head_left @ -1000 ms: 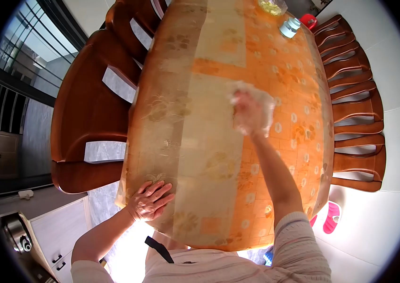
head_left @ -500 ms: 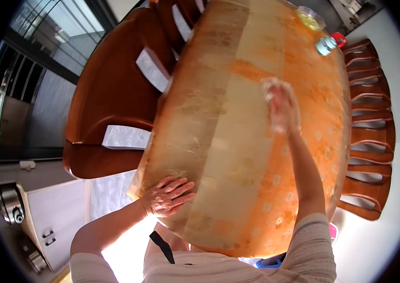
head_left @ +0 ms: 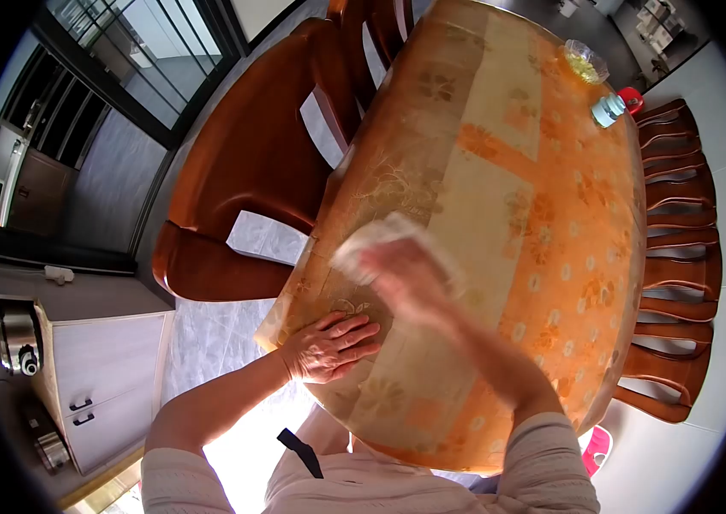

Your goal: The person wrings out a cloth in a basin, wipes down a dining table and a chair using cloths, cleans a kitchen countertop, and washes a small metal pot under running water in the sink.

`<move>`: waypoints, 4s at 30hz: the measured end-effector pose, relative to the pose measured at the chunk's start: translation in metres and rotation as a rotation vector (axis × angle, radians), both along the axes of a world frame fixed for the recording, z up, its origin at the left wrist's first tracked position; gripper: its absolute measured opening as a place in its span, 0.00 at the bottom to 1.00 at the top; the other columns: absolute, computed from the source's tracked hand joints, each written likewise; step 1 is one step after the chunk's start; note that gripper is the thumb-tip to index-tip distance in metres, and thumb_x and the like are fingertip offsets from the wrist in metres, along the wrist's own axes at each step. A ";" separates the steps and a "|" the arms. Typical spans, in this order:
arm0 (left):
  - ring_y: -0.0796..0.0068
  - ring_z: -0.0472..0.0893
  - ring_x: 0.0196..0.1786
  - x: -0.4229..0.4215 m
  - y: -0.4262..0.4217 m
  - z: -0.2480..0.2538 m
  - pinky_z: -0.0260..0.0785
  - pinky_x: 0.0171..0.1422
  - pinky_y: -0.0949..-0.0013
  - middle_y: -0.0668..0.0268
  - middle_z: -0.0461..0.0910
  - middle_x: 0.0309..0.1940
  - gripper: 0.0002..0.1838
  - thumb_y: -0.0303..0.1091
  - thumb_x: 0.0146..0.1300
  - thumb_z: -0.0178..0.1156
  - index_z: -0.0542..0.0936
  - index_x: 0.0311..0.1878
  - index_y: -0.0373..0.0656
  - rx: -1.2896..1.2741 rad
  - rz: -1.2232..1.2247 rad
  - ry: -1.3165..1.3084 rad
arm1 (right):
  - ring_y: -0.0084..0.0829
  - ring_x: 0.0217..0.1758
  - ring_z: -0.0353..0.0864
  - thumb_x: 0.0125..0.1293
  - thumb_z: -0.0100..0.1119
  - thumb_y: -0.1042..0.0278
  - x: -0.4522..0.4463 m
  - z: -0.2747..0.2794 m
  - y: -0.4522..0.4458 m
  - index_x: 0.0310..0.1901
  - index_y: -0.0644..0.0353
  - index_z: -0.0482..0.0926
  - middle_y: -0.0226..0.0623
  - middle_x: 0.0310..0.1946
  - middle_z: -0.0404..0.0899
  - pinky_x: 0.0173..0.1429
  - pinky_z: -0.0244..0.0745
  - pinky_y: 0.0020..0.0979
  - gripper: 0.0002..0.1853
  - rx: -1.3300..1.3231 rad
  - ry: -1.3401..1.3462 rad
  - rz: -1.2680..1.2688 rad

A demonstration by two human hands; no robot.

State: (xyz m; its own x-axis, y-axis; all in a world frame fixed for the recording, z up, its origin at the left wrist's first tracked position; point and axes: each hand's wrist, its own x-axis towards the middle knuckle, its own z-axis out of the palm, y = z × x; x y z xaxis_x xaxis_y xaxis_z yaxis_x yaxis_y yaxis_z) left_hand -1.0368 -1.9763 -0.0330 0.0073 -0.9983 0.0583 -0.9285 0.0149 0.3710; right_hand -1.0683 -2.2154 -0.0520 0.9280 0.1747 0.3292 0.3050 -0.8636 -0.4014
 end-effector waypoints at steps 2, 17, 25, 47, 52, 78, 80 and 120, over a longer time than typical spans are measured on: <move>0.67 0.61 0.68 -0.001 0.000 -0.002 0.54 0.69 0.59 0.69 0.63 0.66 0.28 0.43 0.52 0.60 0.72 0.60 0.58 -0.047 0.021 -0.004 | 0.40 0.59 0.69 0.62 0.51 0.70 0.022 0.011 -0.083 0.53 0.54 0.74 0.36 0.55 0.72 0.63 0.63 0.40 0.17 -0.101 0.041 -0.378; 0.51 0.62 0.64 -0.005 0.013 -0.014 0.50 0.66 0.49 0.51 0.63 0.61 0.23 0.40 0.56 0.57 0.71 0.53 0.40 -0.390 0.301 -0.064 | 0.39 0.74 0.45 0.60 0.52 0.65 -0.025 0.014 0.089 0.62 0.54 0.65 0.31 0.66 0.58 0.72 0.43 0.51 0.26 -0.127 0.220 -0.145; 0.51 0.56 0.68 -0.004 0.010 -0.008 0.48 0.69 0.51 0.52 0.59 0.65 0.25 0.42 0.59 0.56 0.69 0.58 0.39 -0.214 0.542 -0.019 | 0.33 0.65 0.60 0.65 0.46 0.60 -0.261 -0.031 0.021 0.63 0.50 0.64 0.33 0.61 0.63 0.64 0.56 0.41 0.24 1.097 0.298 -0.493; 0.63 0.55 0.70 -0.012 -0.003 -0.014 0.46 0.73 0.58 0.64 0.60 0.66 0.25 0.47 0.64 0.47 0.69 0.61 0.43 -0.013 0.721 -0.122 | 0.43 0.64 0.63 0.56 0.61 0.63 -0.236 0.052 -0.082 0.58 0.51 0.69 0.42 0.60 0.65 0.57 0.61 0.49 0.26 -0.215 0.329 -0.248; 0.64 0.54 0.70 -0.011 -0.003 -0.011 0.46 0.73 0.58 0.65 0.59 0.67 0.25 0.46 0.64 0.49 0.68 0.62 0.44 0.000 0.722 -0.092 | 0.42 0.35 0.76 0.57 0.60 0.64 -0.184 0.018 -0.057 0.38 0.59 0.76 0.45 0.33 0.76 0.36 0.70 0.38 0.10 0.137 0.351 -0.284; 0.62 0.66 0.61 -0.003 0.004 -0.017 0.51 0.70 0.57 0.66 0.74 0.52 0.17 0.36 0.51 0.59 0.78 0.47 0.46 -0.297 0.655 0.025 | 0.46 0.26 0.78 0.53 0.56 0.60 0.122 0.028 0.171 0.28 0.69 0.79 0.54 0.23 0.77 0.34 0.72 0.37 0.16 0.537 0.438 -0.150; 0.62 0.65 0.63 -0.002 0.004 -0.016 0.50 0.71 0.57 0.65 0.72 0.56 0.21 0.35 0.51 0.59 0.76 0.51 0.49 -0.252 0.652 0.043 | 0.41 0.24 0.78 0.53 0.57 0.61 0.121 0.034 0.171 0.28 0.69 0.79 0.52 0.22 0.77 0.33 0.72 0.35 0.16 0.720 0.400 -0.058; 0.61 0.64 0.65 -0.005 -0.008 -0.011 0.55 0.67 0.57 0.62 0.66 0.61 0.22 0.37 0.58 0.56 0.73 0.55 0.41 -0.152 0.674 -0.114 | 0.40 0.75 0.43 0.70 0.33 0.52 0.133 -0.017 -0.069 0.65 0.52 0.60 0.33 0.71 0.50 0.73 0.37 0.56 0.26 -0.212 0.170 -0.698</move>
State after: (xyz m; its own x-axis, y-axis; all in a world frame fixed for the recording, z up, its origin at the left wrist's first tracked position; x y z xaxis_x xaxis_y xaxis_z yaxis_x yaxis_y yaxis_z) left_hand -1.0416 -1.9847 -0.0441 0.6076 -0.7591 0.2338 -0.7865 -0.5339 0.3104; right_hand -0.9352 -2.2839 -0.0686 0.8815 -0.4293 0.1965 -0.3932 -0.8980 -0.1976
